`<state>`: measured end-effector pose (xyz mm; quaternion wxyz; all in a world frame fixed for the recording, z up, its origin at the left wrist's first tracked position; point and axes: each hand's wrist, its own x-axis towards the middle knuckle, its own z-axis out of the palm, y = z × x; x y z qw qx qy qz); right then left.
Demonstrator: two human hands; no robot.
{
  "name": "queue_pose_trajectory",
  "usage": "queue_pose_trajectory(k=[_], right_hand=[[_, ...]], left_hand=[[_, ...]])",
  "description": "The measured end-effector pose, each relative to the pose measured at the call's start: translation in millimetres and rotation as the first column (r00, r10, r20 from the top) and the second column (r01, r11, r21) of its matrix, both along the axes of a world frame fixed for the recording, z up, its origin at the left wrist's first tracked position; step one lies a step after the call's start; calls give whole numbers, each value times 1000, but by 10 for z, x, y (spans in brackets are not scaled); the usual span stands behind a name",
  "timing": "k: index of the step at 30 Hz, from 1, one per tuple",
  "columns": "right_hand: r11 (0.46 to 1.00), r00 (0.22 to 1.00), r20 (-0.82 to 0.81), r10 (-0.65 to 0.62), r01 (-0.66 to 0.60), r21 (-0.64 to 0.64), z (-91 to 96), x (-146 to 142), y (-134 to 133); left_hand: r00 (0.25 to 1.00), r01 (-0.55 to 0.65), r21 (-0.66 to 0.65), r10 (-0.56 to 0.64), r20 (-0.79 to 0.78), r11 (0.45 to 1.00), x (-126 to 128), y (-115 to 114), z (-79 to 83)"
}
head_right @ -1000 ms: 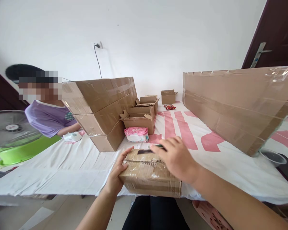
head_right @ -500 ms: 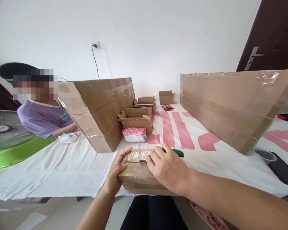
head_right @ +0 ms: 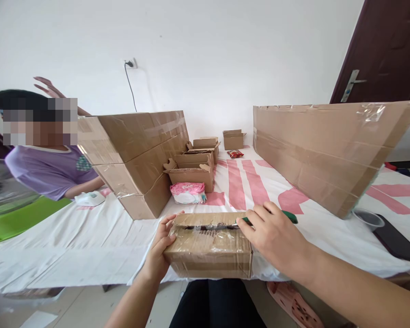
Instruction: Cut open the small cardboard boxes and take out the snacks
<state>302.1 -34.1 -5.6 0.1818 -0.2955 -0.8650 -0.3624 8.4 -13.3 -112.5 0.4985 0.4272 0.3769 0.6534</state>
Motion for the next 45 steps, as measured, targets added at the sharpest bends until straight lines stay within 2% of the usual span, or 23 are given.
queue_pose_trajectory(k=[7,10,13,14,16,20,22,24,26,28,30,32,35,38,41,45], right_hand=[[995,989,-140,-54,41,-93,32,134,17],[989,958,-269,-99,64,-135,-91,259,152],[962,913,-341,-225,151,-230,-324,423,338],[939,900,-332,-283,190,-287,-424,473,399],[861,879,-261,-400,262,-436,-650,552,503],[646,841,-78,-535,348,-679,-1147,631,634],[599,832,-51,-552,353,-719,-1350,658,685],[600,838,-54,-542,341,-724,-1457,683,748],[632,845,-94,-527,315,-708,-1428,682,818],[705,851,-214,-480,229,-671,-1263,615,872],[797,839,-400,-370,66,-601,-1007,457,884],[841,801,-552,-233,-120,-528,-732,218,842],[814,755,-654,-53,-347,-466,-417,-190,709],[759,739,-674,3,-441,-479,-270,-518,569],[732,798,-603,-3,-409,-545,-245,-748,466],[769,896,-444,25,-302,-564,-279,-981,389]], left_hand=[[996,19,-1,-19,-89,1000,-59,7,-39],[996,36,7,-35,-83,999,-81,7,-65],[997,38,6,-37,-71,999,-86,17,-89],[997,32,5,-31,-72,999,-85,22,-94],[997,21,5,-20,-77,1000,-82,29,-98],[997,18,6,-18,-78,1000,-76,26,-85],[997,12,3,-11,-70,1000,-69,17,-74],[997,5,0,-5,-73,1000,-60,10,-64],[996,-6,3,6,-86,1000,-52,6,-54],[996,-6,-1,6,-86,1000,-44,3,-45],[998,1,-10,-2,-70,1000,-42,0,-37],[998,13,-20,-14,-60,1000,-50,-2,-34],[999,23,-31,-24,-34,999,-79,-3,-43],[1000,28,-46,-28,-10,999,-103,-2,-58],[999,19,-34,-20,-27,999,-93,-1,-61],[999,26,-17,-27,-47,1000,-62,5,-59]])
